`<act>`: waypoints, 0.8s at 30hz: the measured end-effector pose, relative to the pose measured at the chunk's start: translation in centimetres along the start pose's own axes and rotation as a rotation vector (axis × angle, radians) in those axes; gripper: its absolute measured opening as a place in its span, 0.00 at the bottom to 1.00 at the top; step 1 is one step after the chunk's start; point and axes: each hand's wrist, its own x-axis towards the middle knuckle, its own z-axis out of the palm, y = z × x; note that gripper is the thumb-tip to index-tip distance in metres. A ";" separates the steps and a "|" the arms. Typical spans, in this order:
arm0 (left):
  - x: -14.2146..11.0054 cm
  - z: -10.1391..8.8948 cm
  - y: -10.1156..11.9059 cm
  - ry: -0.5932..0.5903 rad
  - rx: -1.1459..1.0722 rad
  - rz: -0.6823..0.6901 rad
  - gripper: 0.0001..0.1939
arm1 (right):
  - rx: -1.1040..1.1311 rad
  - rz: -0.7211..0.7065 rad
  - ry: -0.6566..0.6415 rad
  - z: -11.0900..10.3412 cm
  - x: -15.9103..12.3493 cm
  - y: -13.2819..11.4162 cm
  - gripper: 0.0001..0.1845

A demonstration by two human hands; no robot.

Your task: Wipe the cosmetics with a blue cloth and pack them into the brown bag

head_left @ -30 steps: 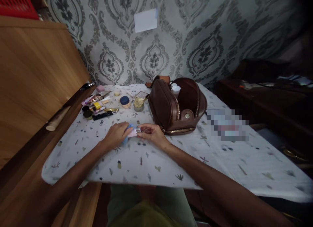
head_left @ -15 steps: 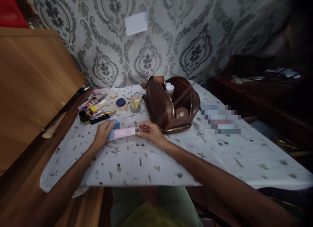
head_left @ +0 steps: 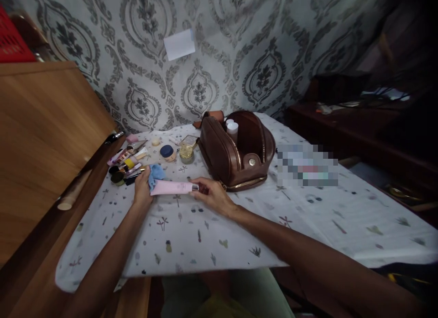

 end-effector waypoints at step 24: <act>-1.1 -0.7 -0.3 -0.128 0.080 -0.125 0.22 | -0.123 -0.091 -0.045 0.4 -0.5 0.0 0.20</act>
